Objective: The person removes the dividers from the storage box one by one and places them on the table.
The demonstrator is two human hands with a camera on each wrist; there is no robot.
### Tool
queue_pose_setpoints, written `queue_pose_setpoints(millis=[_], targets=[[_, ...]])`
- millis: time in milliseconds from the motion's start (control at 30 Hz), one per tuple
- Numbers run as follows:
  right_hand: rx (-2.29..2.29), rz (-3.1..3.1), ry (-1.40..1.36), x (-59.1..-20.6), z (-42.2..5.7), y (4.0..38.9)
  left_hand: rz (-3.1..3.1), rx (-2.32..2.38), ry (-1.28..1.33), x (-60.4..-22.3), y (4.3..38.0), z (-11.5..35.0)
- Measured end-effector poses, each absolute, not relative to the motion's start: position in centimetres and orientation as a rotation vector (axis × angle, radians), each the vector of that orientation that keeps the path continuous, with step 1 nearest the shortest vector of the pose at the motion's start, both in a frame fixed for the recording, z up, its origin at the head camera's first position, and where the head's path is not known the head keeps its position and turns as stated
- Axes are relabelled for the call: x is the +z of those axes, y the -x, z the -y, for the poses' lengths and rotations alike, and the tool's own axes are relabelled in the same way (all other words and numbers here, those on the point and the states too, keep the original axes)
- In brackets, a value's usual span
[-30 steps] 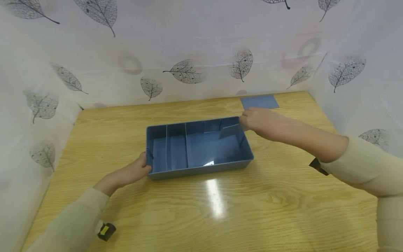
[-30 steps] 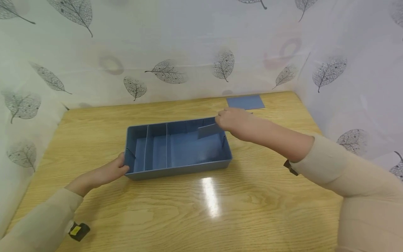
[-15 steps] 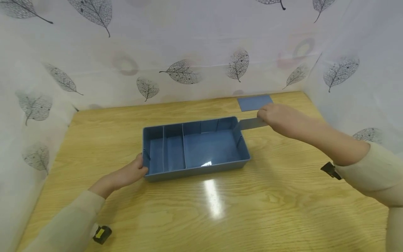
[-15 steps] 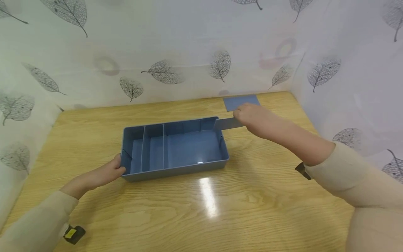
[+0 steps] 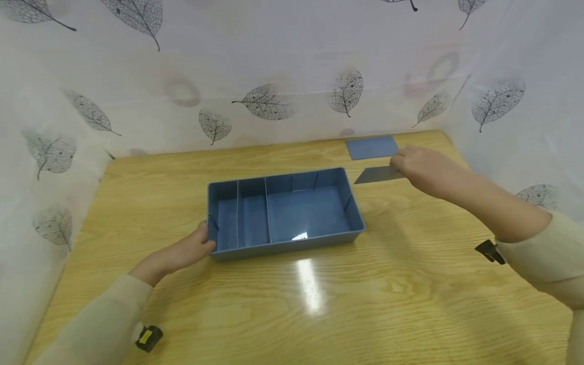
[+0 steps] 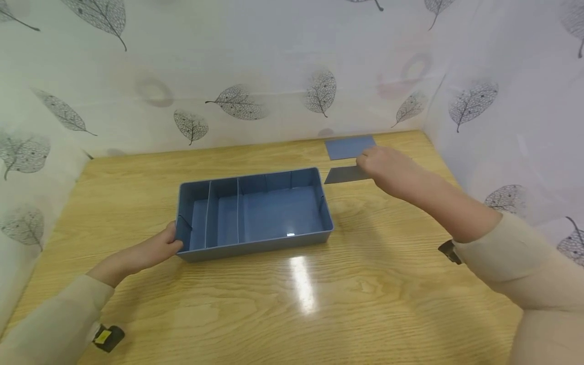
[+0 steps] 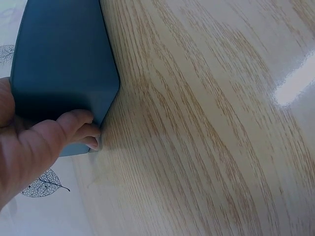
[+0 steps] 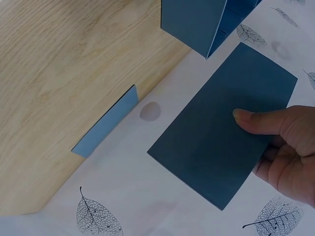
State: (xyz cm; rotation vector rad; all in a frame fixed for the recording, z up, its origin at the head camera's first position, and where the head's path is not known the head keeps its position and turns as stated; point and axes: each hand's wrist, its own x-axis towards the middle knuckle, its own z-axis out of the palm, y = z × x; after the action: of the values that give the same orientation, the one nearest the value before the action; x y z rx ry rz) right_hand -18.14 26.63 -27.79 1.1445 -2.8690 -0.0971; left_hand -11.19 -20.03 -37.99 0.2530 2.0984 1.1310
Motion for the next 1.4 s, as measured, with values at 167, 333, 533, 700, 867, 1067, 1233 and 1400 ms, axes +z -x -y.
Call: queue_pose_setpoints(millis=[167, 333, 533, 700, 867, 1067, 1233, 1400], targets=[[-0.119, 2.912, -1.097, -28.1, -27.5, 18.1, -2.105, 1.131, -0.266, -38.1, 11.2, 20.1], [-0.118, 2.911, -1.089, -28.6, -28.3, 18.4, -2.112, 1.131, -0.272, -38.2, 11.1, 20.1], [-0.089, 2.887, -1.083, -29.3, -28.9, 18.5, -2.117, 1.134, -0.275, -38.3, 11.1, 20.2], [-0.07, 2.895, -1.074, -29.8, -29.3, 18.7, -2.114, 1.133, -0.266, -38.4, 11.1, 20.2], [-0.068, 2.911, -1.073, -30.4, -29.5, 19.1, -2.106, 1.134, -0.261, -38.3, 11.1, 20.3], [-0.059, 2.917, -1.058, -31.6, -30.1, 19.7, -2.105, 1.145, -0.274, -38.3, 11.1, 20.2], [-0.046, 2.949, -1.022, -32.6, -30.3, 20.3, -2.105, 1.142, -0.272, -38.2, 11.1, 20.2], [-0.048, 2.979, -1.012, -33.3, -30.6, 20.8, -2.106, 1.154, -0.287, -38.3, 11.1, 20.2]])
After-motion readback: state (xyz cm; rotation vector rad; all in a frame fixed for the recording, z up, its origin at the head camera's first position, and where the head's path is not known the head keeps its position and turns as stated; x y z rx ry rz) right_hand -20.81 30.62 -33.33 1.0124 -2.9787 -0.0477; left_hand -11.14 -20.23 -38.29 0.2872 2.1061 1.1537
